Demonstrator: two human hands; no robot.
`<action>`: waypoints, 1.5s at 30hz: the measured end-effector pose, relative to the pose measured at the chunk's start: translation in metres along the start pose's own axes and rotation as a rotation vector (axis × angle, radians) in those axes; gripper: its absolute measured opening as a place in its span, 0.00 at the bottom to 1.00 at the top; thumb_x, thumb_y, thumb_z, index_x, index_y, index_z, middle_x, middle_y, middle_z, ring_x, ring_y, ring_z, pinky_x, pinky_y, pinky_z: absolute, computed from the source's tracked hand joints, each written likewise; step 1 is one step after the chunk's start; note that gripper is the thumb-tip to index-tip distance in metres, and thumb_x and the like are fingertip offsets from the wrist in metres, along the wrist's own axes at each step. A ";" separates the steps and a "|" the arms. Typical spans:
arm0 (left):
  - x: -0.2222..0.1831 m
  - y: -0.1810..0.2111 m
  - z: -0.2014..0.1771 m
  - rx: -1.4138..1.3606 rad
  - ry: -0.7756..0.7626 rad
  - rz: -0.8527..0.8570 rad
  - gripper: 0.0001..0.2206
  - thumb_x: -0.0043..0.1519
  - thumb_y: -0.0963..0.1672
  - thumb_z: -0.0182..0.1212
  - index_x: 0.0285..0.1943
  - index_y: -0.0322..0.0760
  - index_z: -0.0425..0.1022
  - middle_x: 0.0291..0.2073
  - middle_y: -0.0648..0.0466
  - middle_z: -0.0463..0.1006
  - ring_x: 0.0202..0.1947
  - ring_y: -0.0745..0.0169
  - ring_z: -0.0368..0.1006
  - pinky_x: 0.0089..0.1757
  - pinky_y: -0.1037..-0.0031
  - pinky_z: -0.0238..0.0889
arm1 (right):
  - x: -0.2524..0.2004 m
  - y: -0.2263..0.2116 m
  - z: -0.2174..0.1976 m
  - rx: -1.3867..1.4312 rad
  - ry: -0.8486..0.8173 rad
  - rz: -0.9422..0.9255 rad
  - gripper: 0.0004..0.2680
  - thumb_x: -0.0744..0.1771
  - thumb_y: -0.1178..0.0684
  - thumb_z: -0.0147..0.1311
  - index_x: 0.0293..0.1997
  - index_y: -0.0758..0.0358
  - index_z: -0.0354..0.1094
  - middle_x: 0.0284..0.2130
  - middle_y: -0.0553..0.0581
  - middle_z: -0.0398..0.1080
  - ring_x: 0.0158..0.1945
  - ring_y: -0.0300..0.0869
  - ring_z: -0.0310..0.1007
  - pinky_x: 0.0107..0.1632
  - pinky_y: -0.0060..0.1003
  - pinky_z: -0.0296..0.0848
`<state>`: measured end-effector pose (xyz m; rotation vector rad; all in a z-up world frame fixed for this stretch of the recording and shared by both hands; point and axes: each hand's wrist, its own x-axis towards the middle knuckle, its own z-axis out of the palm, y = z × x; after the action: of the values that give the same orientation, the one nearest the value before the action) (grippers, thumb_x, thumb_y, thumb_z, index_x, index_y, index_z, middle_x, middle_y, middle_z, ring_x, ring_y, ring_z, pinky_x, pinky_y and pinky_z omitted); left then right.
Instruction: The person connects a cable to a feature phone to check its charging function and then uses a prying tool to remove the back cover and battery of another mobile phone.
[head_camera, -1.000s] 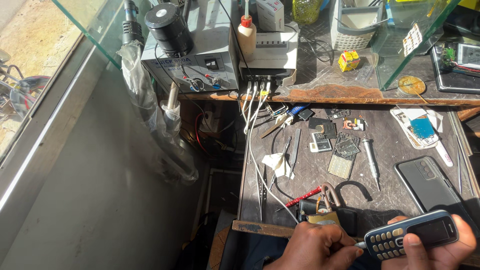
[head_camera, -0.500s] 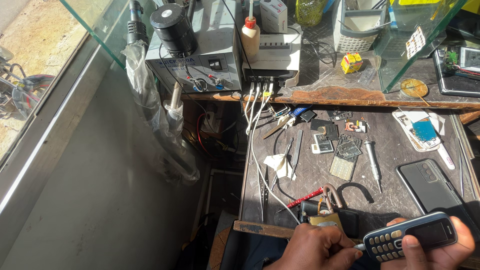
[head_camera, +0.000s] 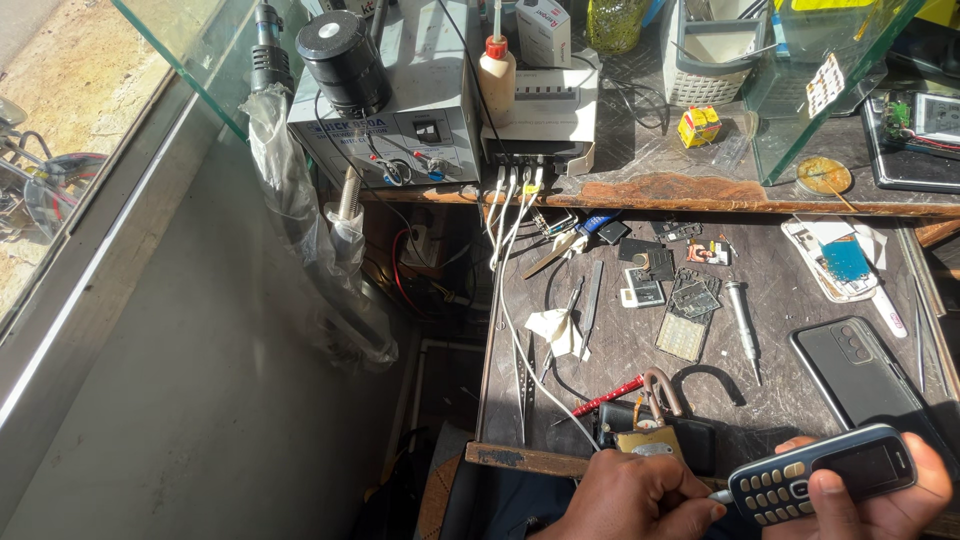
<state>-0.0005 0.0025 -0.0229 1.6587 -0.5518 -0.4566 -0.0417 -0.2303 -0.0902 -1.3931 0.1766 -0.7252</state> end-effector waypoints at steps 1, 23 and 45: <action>0.000 -0.001 0.001 0.009 0.002 0.013 0.09 0.67 0.44 0.68 0.41 0.30 0.81 0.29 0.46 0.82 0.32 0.60 0.82 0.35 0.72 0.76 | 0.001 -0.001 -0.001 0.010 -0.006 0.005 0.18 0.72 0.58 0.56 0.67 0.55 0.48 0.43 0.56 0.63 0.39 0.40 0.75 0.44 0.39 0.82; -0.002 -0.012 0.009 0.092 0.042 0.161 0.10 0.68 0.45 0.69 0.40 0.32 0.80 0.29 0.48 0.82 0.35 0.58 0.83 0.38 0.70 0.77 | 0.015 0.017 -0.028 -0.023 -0.026 -0.105 0.20 0.75 0.54 0.58 0.70 0.65 0.47 0.35 0.60 0.64 0.34 0.44 0.78 0.41 0.40 0.83; -0.004 -0.014 0.009 0.099 0.058 0.173 0.10 0.68 0.45 0.70 0.40 0.32 0.80 0.30 0.47 0.83 0.35 0.58 0.83 0.38 0.70 0.77 | 0.018 0.007 -0.019 0.011 -0.029 -0.094 0.17 0.73 0.55 0.60 0.64 0.67 0.50 0.32 0.59 0.64 0.34 0.43 0.77 0.41 0.40 0.83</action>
<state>-0.0073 -0.0011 -0.0384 1.6957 -0.6772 -0.2573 -0.0356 -0.2559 -0.0952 -1.4074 0.0850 -0.7820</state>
